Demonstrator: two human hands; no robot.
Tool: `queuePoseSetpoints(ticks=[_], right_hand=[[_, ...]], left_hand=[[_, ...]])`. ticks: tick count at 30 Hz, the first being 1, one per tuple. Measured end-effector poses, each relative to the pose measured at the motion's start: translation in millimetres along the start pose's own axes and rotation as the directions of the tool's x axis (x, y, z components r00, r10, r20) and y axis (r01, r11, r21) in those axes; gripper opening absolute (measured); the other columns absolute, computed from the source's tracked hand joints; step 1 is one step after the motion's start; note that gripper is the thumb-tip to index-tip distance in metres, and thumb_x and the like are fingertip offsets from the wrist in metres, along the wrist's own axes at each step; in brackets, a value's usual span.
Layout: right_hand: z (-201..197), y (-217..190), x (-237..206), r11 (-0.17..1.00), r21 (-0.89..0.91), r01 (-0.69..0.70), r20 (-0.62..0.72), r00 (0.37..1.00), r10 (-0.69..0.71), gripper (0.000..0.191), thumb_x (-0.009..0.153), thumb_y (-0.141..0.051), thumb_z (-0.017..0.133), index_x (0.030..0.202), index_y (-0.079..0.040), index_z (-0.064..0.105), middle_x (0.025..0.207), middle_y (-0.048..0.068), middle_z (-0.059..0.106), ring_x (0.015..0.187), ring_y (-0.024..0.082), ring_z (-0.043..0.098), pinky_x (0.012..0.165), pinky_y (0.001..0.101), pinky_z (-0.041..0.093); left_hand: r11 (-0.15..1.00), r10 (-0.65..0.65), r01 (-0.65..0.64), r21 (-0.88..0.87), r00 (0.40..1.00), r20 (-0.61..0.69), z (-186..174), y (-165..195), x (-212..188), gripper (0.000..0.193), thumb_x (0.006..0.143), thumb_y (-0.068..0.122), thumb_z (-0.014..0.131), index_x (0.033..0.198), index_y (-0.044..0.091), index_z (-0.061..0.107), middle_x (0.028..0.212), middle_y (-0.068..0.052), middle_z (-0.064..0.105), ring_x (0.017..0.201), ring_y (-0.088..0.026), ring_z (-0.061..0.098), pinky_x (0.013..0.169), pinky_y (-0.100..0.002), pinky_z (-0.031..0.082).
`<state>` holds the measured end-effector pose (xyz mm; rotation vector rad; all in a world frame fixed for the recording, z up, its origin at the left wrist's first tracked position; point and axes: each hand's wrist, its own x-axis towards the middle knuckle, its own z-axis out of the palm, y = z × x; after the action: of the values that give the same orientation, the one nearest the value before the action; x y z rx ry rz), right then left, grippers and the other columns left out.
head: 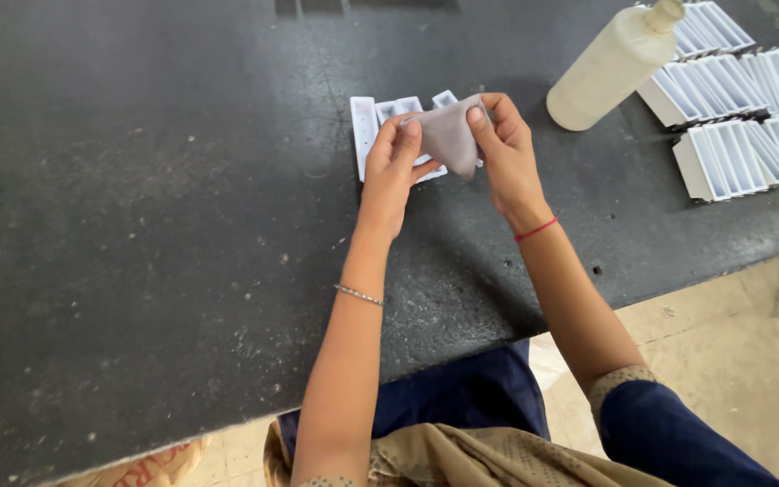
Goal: The person wipes several white plastic rectangular parts with a cloth, then places them into clear plastic bags. The person handles the parts one at a time, wiping each before bagging them.
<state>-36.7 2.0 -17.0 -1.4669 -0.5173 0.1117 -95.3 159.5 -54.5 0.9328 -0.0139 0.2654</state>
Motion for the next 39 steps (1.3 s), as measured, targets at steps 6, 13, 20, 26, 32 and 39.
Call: queuePoseSetpoints(ticks=[6, 13, 20, 26, 32, 39], right_hand=[[-3, 7, -5, 0.946, -0.266, 0.184, 0.004, 0.982, -0.190, 0.022, 0.110, -0.016, 0.063, 0.126, -0.003, 0.055, 0.122, 0.002, 0.059, 0.110, 0.011, 0.058, 0.094, 0.0273, 0.050], [-1, 3, -37, 0.957, 0.007, -0.291, 0.184, 0.941, 0.285, 0.045, 0.117, -0.028, 0.044, 0.150, 0.001, 0.056, 0.124, 0.011, 0.061, 0.105, 0.020, 0.054, 0.083, 0.0335, 0.047], [-21, 6, -56, 0.831, 0.315, -0.459, 0.255, 0.884, 0.391, 0.034, 0.101, -0.021, 0.057, 0.131, -0.004, 0.058, 0.119, 0.007, 0.068, 0.107, 0.017, 0.070, 0.089, 0.0336, 0.058], [-68, 18, -46, 0.884, 0.334, -0.327, 0.117, 0.945, 0.305, 0.011, 0.103, -0.014, 0.069, 0.109, -0.007, 0.062, 0.100, 0.002, 0.068, 0.089, 0.012, 0.067, 0.079, 0.0293, 0.058], [-213, -41, 53, 0.594, -0.777, 0.207, -0.268, 0.746, -0.610, 0.020, 0.105, -0.010, 0.076, 0.109, -0.002, 0.057, 0.091, 0.009, 0.066, 0.077, 0.021, 0.066, 0.068, 0.0327, 0.052], [-247, -39, 106, 0.081, -0.966, 0.247, 0.160, 0.809, -0.566, 0.021, 0.092, -0.011, 0.068, 0.107, 0.003, 0.064, 0.093, 0.022, 0.071, 0.083, 0.042, 0.066, 0.071, 0.0482, 0.051]], left_hand=[[0.986, 0.114, -0.100, 0.134, 0.988, -0.101, -13, -16, 4, 0.035, 0.103, 0.034, 0.065, 0.110, 0.000, 0.065, 0.103, -0.009, 0.069, 0.095, -0.017, 0.068, 0.081, -0.033, 0.063], [0.993, -0.028, 0.021, 0.112, 0.997, 0.067, -7, -21, 2, 0.028, 0.102, 0.029, 0.064, 0.109, 0.002, 0.062, 0.099, -0.005, 0.070, 0.092, -0.014, 0.069, 0.075, -0.032, 0.063], [0.852, 0.108, -0.169, 0.496, 0.983, 0.149, -4, -19, -3, 0.023, 0.096, 0.021, 0.070, 0.113, 0.009, 0.060, 0.100, -0.007, 0.077, 0.092, -0.017, 0.072, 0.080, -0.032, 0.060], [0.548, 0.501, -0.323, 0.772, 0.865, 0.007, -18, 5, -9, 0.051, 0.083, 0.014, 0.089, 0.123, 0.012, 0.057, 0.127, -0.011, 0.059, 0.117, -0.029, 0.061, 0.097, -0.040, 0.054], [0.336, 0.145, 0.069, 0.939, 0.982, -0.124, -40, 36, -20, 0.096, 0.066, 0.016, 0.094, 0.146, 0.014, 0.041, 0.139, -0.015, 0.049, 0.125, -0.037, 0.052, 0.102, -0.050, 0.042], [0.173, 0.079, 0.149, 0.974, 0.983, -0.164, -28, 26, -22, 0.102, 0.070, 0.013, 0.090, 0.153, 0.014, 0.032, 0.147, -0.017, 0.045, 0.132, -0.040, 0.047, 0.106, -0.053, 0.040]])
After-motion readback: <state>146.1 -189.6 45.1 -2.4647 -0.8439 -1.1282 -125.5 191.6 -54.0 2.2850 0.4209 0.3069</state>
